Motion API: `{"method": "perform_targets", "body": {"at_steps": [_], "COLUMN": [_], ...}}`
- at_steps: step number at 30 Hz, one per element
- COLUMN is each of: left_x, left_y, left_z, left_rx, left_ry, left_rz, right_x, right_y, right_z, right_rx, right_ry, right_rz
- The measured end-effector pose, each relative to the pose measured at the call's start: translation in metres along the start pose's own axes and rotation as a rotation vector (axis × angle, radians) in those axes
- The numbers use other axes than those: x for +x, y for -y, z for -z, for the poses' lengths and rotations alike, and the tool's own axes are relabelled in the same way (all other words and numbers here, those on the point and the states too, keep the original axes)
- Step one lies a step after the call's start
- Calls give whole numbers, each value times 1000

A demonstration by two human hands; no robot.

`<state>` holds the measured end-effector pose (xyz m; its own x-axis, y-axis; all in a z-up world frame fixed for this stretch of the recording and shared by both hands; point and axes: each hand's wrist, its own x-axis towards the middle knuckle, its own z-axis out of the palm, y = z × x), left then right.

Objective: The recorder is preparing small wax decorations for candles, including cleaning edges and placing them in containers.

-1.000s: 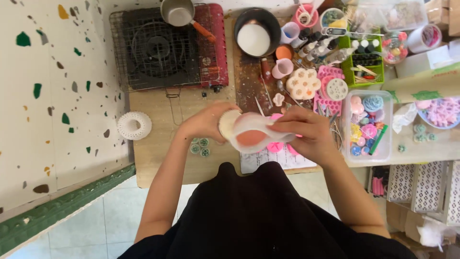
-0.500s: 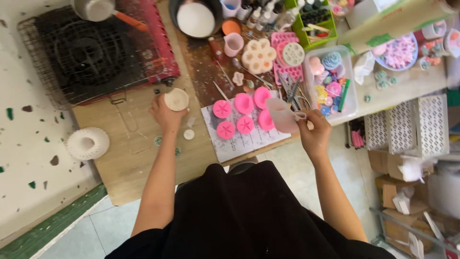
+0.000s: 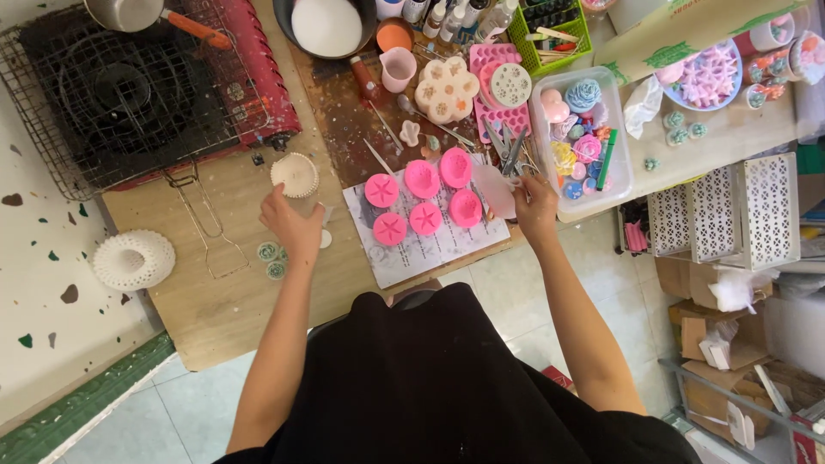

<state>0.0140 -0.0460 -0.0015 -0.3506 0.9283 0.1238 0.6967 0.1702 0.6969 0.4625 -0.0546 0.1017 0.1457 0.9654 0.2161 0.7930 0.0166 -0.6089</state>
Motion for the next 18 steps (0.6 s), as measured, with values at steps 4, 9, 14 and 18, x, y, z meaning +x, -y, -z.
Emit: {"method": "perform_targets", "body": {"at_steps": [4, 9, 14, 18], "left_x": [-26, -50, -58, -62], "left_y": [-35, -55, -59, -55], "left_z": [37, 72, 89, 93], "left_rx": [-37, -177, -202, -185], "left_ry": [10, 52, 70, 71], "left_rz": [-23, 60, 138, 172], "right_x": [10, 16, 19, 20], "right_y": [-2, -1, -2, 0], "right_z": [-4, -8, -9, -7], "right_rx": [-14, -49, -58, -82], "right_ry": [25, 65, 60, 77], "right_rz": [41, 90, 136, 128]}}
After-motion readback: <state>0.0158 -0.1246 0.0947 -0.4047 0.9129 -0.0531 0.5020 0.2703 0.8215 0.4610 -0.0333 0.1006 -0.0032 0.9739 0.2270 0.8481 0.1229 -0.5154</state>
